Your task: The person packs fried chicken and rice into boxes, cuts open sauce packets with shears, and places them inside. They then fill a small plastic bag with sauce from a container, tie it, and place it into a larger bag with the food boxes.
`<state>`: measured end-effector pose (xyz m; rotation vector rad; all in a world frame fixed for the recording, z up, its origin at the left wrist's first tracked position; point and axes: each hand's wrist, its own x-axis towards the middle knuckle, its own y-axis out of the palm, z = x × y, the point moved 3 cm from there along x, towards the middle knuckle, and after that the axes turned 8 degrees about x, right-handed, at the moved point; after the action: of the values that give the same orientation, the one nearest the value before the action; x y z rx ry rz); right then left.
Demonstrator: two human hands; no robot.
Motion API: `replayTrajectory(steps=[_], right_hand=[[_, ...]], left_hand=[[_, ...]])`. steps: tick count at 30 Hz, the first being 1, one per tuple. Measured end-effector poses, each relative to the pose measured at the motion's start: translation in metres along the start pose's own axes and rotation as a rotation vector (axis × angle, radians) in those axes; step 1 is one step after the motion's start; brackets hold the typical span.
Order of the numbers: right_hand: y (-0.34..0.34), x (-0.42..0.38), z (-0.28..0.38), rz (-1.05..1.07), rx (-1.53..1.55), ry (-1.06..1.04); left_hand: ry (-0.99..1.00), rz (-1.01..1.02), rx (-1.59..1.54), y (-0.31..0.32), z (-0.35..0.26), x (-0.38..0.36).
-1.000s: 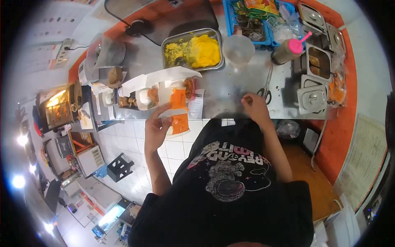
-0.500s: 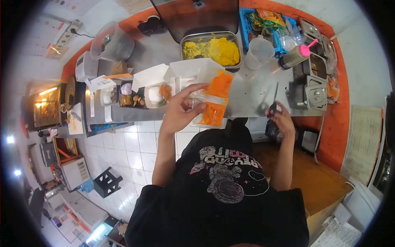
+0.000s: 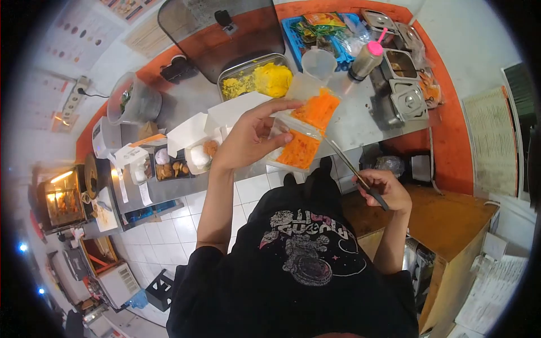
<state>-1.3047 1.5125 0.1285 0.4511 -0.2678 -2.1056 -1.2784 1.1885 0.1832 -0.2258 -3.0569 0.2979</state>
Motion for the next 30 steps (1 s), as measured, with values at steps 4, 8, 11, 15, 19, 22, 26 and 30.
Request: replayTrajectory(steps=[4, 8, 11, 15, 19, 22, 26, 30], right_hand=[[-0.001, -0.002, 0.01, 0.011, -0.039, 0.016], [-0.013, -0.021, 0.011, -0.011, 0.0, -0.022], [-0.023, -0.025, 0.005, -0.029, -0.036, 0.025], [-0.017, -0.01, 0.009, 0.015, -0.028, 0.028], [-0.019, 0.0, 0.011, 0.065, -0.024, 0.035], [-0.021, 0.002, 0.013, 0.073, 0.0, 0.059], [-0.026, 0.002, 0.012, 0.073, 0.028, 0.058], [-0.032, -0.001, 0.01, 0.073, 0.009, 0.07]], left_hand=[[0.035, 0.091, 0.07, 0.011, -0.006, 0.007], [0.059, 0.051, 0.101, 0.004, -0.012, 0.009], [0.118, 0.025, 0.022, 0.006, -0.014, 0.01], [0.021, 0.124, 0.075, 0.021, -0.019, 0.017], [0.097, 0.173, 0.179, 0.034, -0.011, 0.027], [0.071, 0.222, 0.175, 0.04, -0.009, 0.032], [-0.042, 0.315, 0.184, 0.047, -0.016, 0.037], [-0.002, 0.304, 0.143, 0.053, -0.011, 0.042]])
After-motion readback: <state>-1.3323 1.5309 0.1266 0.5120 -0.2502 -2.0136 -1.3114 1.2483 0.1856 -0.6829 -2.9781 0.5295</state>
